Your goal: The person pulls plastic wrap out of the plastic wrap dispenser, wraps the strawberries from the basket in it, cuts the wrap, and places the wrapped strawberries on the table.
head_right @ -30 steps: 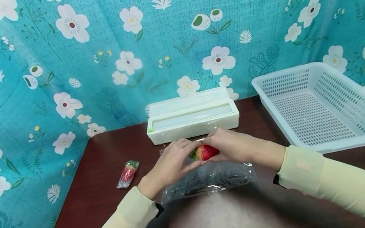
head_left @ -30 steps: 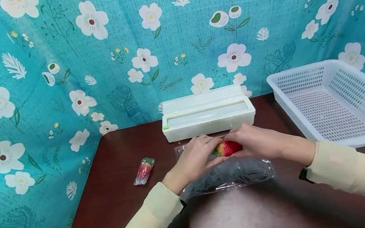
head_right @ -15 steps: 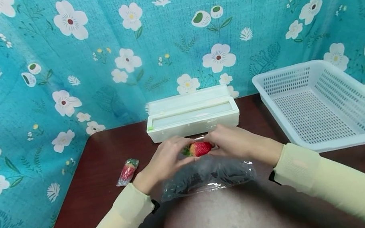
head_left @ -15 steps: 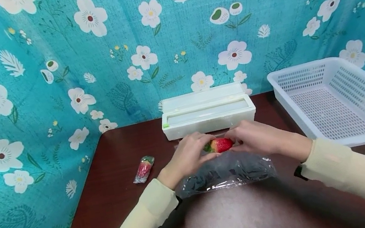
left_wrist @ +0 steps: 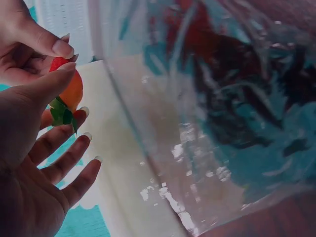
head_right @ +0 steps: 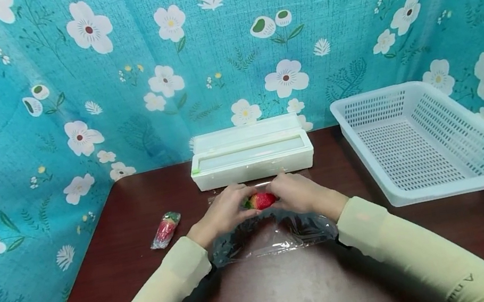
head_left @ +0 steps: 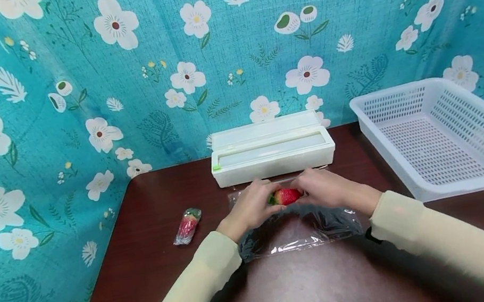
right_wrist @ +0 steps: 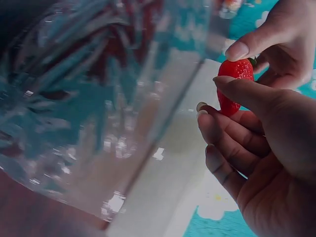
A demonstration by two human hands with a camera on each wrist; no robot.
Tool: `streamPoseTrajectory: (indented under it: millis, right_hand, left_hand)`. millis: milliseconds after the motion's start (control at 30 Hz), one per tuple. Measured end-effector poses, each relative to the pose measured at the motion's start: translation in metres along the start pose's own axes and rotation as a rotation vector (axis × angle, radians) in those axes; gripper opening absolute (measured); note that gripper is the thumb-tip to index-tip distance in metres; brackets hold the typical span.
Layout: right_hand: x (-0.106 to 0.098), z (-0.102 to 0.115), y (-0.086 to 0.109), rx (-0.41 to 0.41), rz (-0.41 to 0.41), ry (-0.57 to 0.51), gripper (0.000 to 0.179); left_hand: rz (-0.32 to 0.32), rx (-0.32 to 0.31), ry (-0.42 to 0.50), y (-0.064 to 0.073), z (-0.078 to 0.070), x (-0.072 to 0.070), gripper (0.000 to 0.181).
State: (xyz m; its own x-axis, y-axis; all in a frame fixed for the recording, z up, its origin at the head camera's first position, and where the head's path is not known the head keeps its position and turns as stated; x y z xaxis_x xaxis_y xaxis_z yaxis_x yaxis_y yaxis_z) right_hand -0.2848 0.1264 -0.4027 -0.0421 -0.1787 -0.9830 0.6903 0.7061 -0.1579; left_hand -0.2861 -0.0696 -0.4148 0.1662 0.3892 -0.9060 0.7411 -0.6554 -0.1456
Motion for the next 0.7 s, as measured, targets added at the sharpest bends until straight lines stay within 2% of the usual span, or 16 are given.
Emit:
streamPoseTrajectory:
  millis: [133, 300, 467, 700]
  right_hand:
    - [0.018, -0.003, -0.003, 0.002, 0.026, 0.003, 0.013]
    - [0.032, -0.006, -0.006, 0.018, 0.087, -0.002, 0.012]
    - [0.036, -0.009, -0.004, 0.004, 0.091, 0.004, 0.015]
    - [0.035, -0.011, -0.003, 0.002, 0.100, -0.006, 0.017]
  left_hand:
    - [0.010, -0.005, 0.001, 0.000, 0.006, 0.009, 0.035]
    - [0.030, -0.022, -0.049, -0.002, 0.011, 0.019, 0.034]
    - [0.056, -0.040, -0.066, -0.005, 0.012, 0.028, 0.033]
    - [0.072, -0.050, -0.078, -0.007, 0.012, 0.032, 0.033]
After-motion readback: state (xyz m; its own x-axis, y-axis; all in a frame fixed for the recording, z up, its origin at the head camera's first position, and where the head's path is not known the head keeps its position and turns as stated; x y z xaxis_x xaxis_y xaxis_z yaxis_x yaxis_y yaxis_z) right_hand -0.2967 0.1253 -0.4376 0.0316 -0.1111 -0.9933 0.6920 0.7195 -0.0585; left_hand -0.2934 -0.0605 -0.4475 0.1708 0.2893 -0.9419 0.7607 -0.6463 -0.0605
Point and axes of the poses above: each hand's wrist, its own y-axis away from the middle knuckle, its own x-axis out of the palm, z = x × y, the point moved 2 cm from there along -y, towards the middle knuckle, and after that the axes turned 10 degrees about y, right-handed, at the moved point
